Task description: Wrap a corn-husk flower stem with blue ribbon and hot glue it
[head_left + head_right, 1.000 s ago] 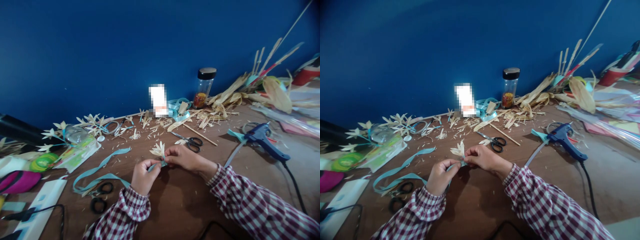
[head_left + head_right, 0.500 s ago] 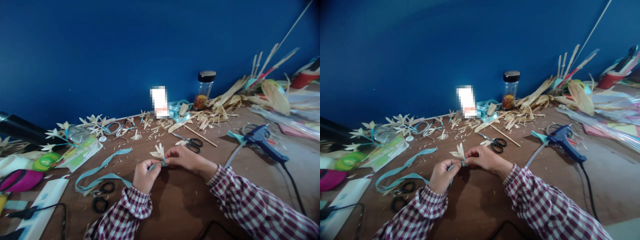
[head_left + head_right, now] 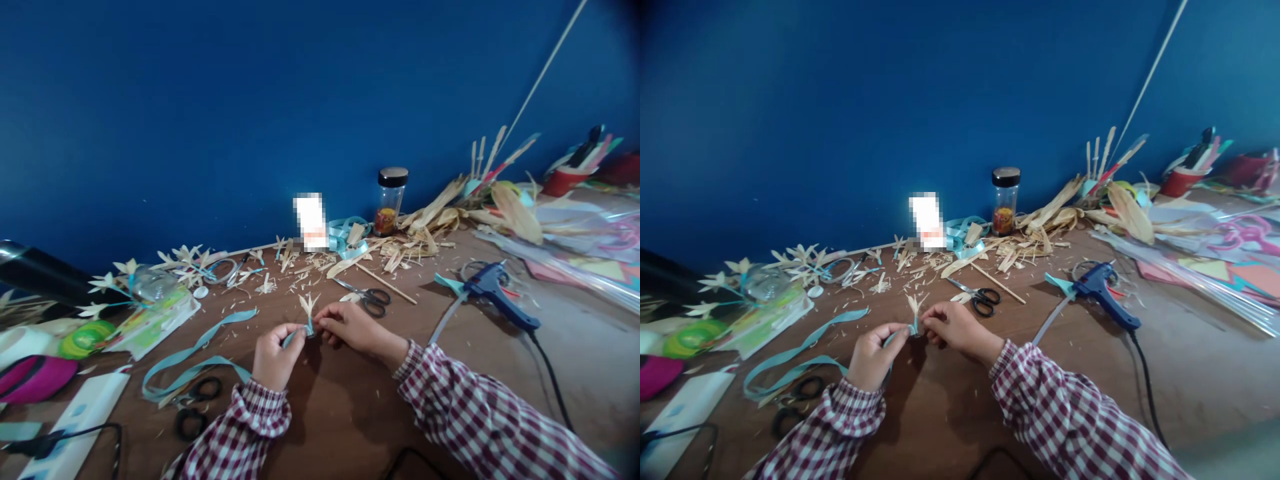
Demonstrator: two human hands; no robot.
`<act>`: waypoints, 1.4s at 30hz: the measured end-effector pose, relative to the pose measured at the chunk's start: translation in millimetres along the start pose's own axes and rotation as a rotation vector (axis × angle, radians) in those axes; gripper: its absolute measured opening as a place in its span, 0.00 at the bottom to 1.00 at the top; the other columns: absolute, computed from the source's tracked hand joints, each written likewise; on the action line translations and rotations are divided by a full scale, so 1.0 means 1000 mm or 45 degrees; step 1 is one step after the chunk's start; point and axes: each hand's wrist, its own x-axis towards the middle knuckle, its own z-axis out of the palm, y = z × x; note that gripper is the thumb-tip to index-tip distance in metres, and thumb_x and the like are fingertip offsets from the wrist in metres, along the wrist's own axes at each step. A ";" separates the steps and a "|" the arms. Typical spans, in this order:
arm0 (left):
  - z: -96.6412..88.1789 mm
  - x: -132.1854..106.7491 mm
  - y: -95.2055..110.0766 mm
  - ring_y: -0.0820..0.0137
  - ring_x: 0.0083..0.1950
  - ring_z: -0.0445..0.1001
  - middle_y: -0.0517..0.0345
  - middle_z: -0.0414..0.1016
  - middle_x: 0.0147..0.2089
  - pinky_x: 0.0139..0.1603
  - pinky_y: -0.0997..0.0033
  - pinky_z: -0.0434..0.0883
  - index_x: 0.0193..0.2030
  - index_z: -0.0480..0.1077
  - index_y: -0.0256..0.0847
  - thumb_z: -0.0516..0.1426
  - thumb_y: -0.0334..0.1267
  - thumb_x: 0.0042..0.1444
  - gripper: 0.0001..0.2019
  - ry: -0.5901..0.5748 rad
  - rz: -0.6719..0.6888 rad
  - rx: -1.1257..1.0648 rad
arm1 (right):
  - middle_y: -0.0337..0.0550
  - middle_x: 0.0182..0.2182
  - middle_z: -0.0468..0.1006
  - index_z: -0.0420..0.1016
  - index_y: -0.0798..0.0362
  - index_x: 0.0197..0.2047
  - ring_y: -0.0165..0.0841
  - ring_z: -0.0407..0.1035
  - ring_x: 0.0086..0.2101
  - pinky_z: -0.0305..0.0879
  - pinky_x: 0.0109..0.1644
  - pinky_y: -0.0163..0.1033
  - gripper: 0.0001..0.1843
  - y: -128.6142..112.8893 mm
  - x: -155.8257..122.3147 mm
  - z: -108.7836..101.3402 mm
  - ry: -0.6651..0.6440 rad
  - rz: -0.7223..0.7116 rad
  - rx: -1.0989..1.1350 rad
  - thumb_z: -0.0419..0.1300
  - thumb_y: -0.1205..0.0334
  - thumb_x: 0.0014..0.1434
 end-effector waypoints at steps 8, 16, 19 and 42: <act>-0.006 -0.003 0.001 0.63 0.37 0.77 0.52 0.81 0.34 0.38 0.69 0.70 0.36 0.78 0.35 0.54 0.48 0.51 0.18 0.032 0.058 0.132 | 0.37 0.23 0.72 0.73 0.54 0.36 0.27 0.65 0.20 0.61 0.22 0.31 0.08 -0.017 -0.004 0.002 0.252 -0.129 -0.067 0.55 0.61 0.57; -0.024 -0.022 -0.003 0.63 0.33 0.76 0.53 0.80 0.32 0.36 0.67 0.71 0.41 0.78 0.36 0.59 0.42 0.46 0.17 0.034 0.015 0.341 | 0.37 0.22 0.71 0.74 0.55 0.37 0.28 0.65 0.21 0.62 0.25 0.33 0.10 -0.038 -0.027 0.012 -0.018 -0.267 -0.238 0.57 0.59 0.56; -0.031 -0.027 0.000 0.63 0.38 0.76 0.49 0.79 0.42 0.42 0.66 0.72 0.46 0.75 0.36 0.62 0.44 0.43 0.22 0.099 0.063 0.368 | 0.38 0.24 0.74 0.75 0.55 0.37 0.30 0.67 0.24 0.63 0.29 0.34 0.09 -0.044 -0.044 0.015 -0.118 -0.352 -0.393 0.56 0.61 0.57; -0.009 -0.134 0.063 0.64 0.41 0.73 0.50 0.75 0.41 0.44 0.64 0.70 0.44 0.75 0.39 0.67 0.38 0.41 0.20 0.259 0.269 -0.068 | 0.41 0.21 0.77 0.78 0.53 0.29 0.32 0.69 0.23 0.63 0.27 0.34 0.10 -0.055 -0.126 0.029 -0.184 -0.275 -0.444 0.58 0.58 0.53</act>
